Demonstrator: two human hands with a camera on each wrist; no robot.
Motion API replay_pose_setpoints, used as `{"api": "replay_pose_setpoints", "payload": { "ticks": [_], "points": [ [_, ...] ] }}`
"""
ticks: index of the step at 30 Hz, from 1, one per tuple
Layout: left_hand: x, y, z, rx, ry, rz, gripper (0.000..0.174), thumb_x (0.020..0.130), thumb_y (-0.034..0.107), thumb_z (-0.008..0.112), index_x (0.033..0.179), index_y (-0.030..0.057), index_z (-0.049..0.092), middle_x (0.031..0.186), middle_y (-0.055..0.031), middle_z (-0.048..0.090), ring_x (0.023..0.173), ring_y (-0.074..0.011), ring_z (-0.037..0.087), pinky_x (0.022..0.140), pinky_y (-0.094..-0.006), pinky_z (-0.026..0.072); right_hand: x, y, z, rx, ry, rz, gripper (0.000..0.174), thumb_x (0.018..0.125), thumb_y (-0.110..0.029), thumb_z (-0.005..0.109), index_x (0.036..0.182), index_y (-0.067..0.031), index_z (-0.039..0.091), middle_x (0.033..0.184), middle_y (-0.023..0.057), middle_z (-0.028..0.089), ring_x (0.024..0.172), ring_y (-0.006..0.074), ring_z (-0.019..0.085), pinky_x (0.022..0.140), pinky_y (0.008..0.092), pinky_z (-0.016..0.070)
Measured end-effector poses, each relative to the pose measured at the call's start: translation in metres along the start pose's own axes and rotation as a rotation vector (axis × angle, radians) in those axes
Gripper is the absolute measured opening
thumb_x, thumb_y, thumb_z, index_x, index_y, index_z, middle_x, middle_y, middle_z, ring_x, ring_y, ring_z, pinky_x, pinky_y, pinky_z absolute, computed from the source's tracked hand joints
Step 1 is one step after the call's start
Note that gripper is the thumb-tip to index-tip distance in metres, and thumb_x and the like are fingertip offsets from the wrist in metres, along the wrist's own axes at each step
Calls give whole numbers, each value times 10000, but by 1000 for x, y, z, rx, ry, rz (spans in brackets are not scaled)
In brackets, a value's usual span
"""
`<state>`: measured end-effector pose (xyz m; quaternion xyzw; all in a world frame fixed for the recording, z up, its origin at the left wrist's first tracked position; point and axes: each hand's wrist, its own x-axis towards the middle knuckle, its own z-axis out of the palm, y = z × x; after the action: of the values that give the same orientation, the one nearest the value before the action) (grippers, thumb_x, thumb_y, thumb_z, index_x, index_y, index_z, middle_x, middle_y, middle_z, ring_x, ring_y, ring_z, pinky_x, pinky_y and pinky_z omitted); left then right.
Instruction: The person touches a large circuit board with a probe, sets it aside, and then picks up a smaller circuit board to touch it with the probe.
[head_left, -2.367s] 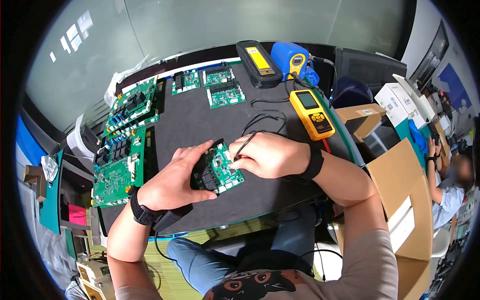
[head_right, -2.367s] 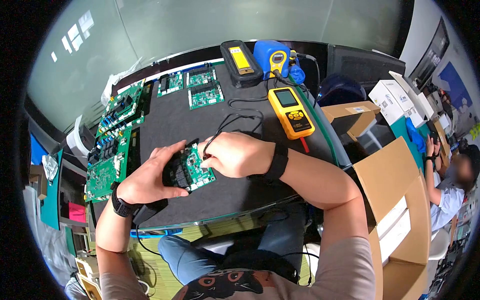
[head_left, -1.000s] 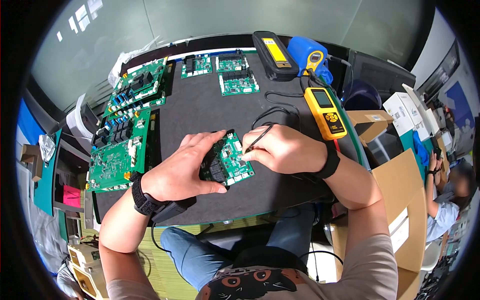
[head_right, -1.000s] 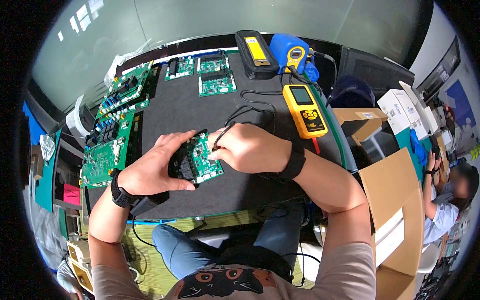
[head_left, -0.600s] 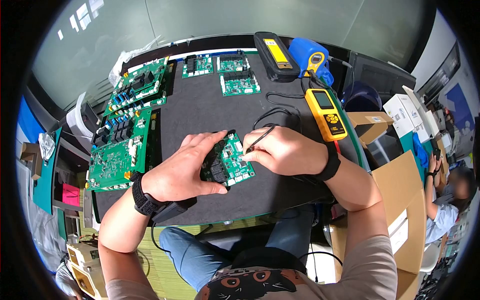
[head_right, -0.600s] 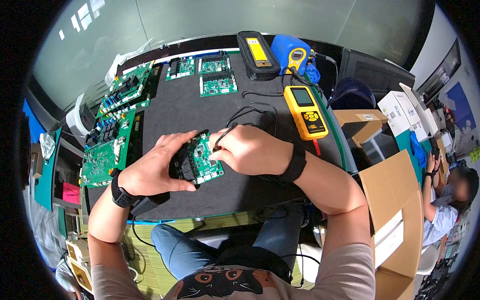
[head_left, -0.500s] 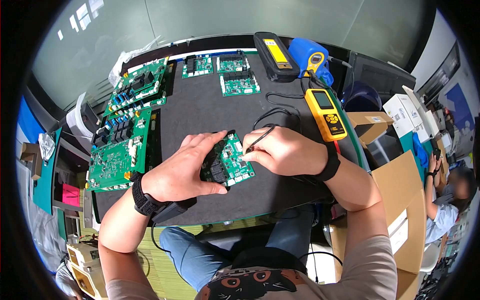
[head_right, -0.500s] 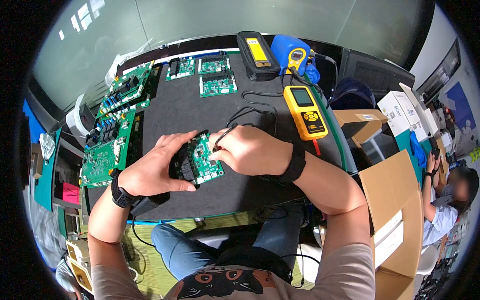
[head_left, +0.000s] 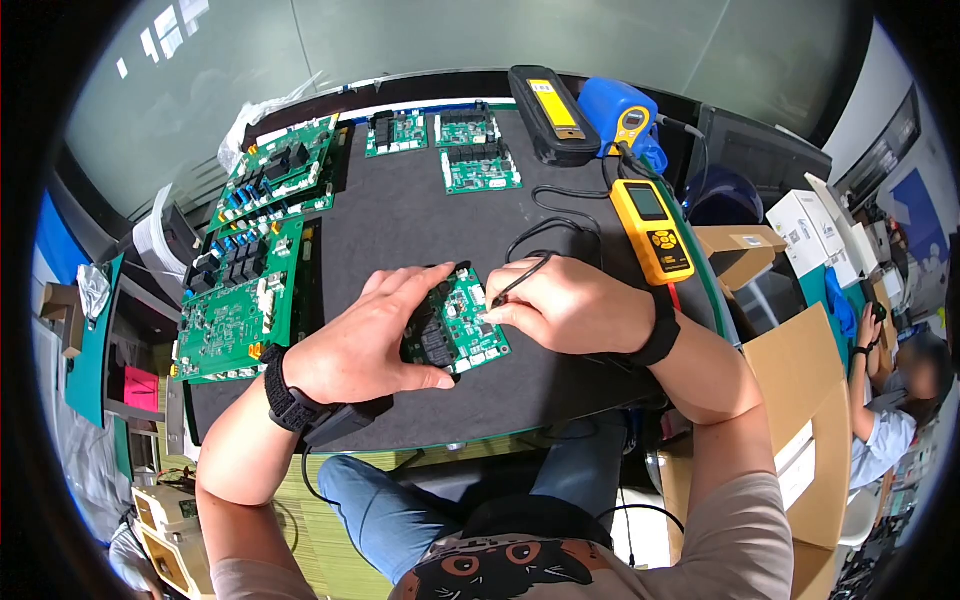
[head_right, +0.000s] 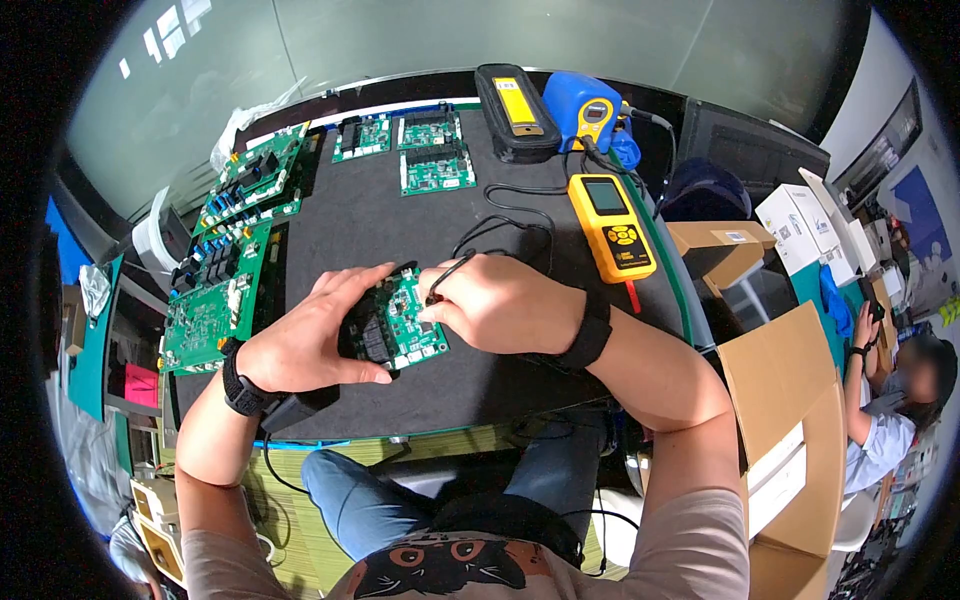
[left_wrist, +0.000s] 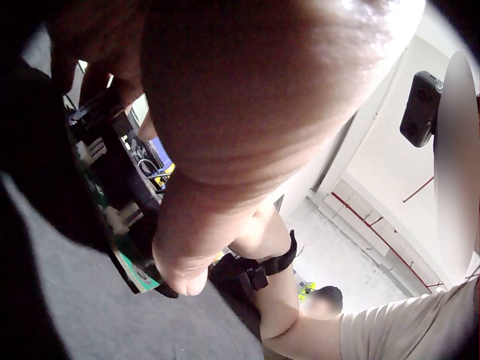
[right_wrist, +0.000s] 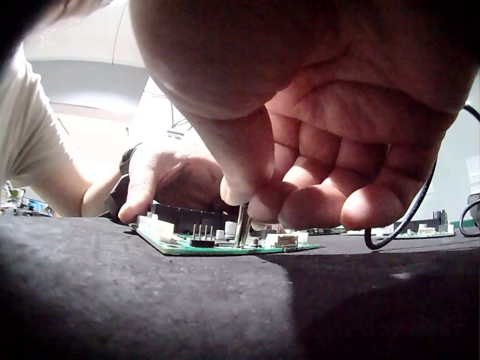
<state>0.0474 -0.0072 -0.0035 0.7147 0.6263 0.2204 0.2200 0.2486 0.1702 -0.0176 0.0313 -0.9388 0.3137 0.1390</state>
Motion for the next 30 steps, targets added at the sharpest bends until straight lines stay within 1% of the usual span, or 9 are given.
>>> {"api": "replay_pose_setpoints", "payload": {
  "ticks": [5, 7, 10, 11, 13, 16, 22, 25, 30],
  "points": [
    [1, 0, 0, 7, -3, 2, 1081, 682, 274, 934, 1546, 8, 340, 1423, -233, 497, 1317, -403, 444, 1142, -457, 358, 1, 0, -2, -24, 9, -29, 95, 917, -61, 658, 917, 32, 640, 854, 159, 651, 774, 345, 648, 705, 405, 515],
    [0, -1, 1, 11, 0, -1, 1084, 683, 271, 934, 1548, 10, 336, 1424, -233, 495, 1317, -403, 443, 1141, -457, 358, 3, 1, -2, -75, 59, -212, 82, 898, -56, 663, 894, 20, 633, 822, 146, 631, 771, 333, 629, 698, 405, 505],
    [0, 0, 1, 9, -5, -13, 1085, 682, 274, 934, 1548, 10, 336, 1422, -234, 495, 1317, -405, 442, 1141, -457, 359, 0, 6, 1, -162, 42, -241, 86, 882, -62, 674, 887, 14, 631, 810, 133, 621, 772, 327, 618, 698, 403, 498],
    [0, 0, 0, 8, -5, -13, 1085, 682, 274, 934, 1548, 10, 336, 1422, -234, 495, 1317, -405, 442, 1141, -457, 359, 0, 6, 1, -162, 41, -241, 86, 882, -62, 674, 887, 14, 631, 810, 133, 621, 772, 327, 618, 698, 403, 498],
    [0, 0, 0, 8, -4, -3, 1083, 683, 279, 933, 1546, 9, 338, 1425, -235, 495, 1315, -406, 443, 1141, -457, 359, 0, 4, 1, -121, 27, -127, 91, 884, -75, 681, 887, 1, 631, 803, 128, 617, 773, 329, 616, 704, 408, 494],
    [0, -1, 0, 3, -4, -3, 1080, 684, 283, 932, 1545, 8, 341, 1430, -236, 493, 1316, -408, 443, 1141, -456, 358, 1, -2, -2, -83, 16, -110, 96, 892, -89, 679, 882, -9, 627, 796, 129, 619, 774, 330, 618, 708, 415, 494],
    [0, 0, 0, 3, -7, -1, 1076, 683, 281, 932, 1541, 5, 346, 1437, -239, 490, 1323, -410, 440, 1142, -457, 356, 3, -5, -5, -89, -14, -92, 97, 903, -99, 666, 882, -13, 626, 794, 130, 626, 784, 334, 625, 713, 417, 493],
    [0, -1, 1, 4, 2, 13, 1078, 679, 278, 933, 1540, 2, 346, 1444, -241, 485, 1325, -412, 439, 1145, -457, 353, 3, -1, -3, -94, -2, -144, 96, 901, -95, 665, 877, -10, 626, 798, 130, 629, 785, 336, 626, 713, 416, 493],
    [0, -1, 1, -2, 4, 15, 1079, 676, 275, 935, 1539, 1, 348, 1454, -243, 479, 1331, -412, 436, 1148, -457, 349, 3, -2, -4, -87, -16, -132, 102, 900, -96, 666, 871, -7, 626, 799, 131, 630, 783, 338, 626, 713, 416, 495]
  ]
}}
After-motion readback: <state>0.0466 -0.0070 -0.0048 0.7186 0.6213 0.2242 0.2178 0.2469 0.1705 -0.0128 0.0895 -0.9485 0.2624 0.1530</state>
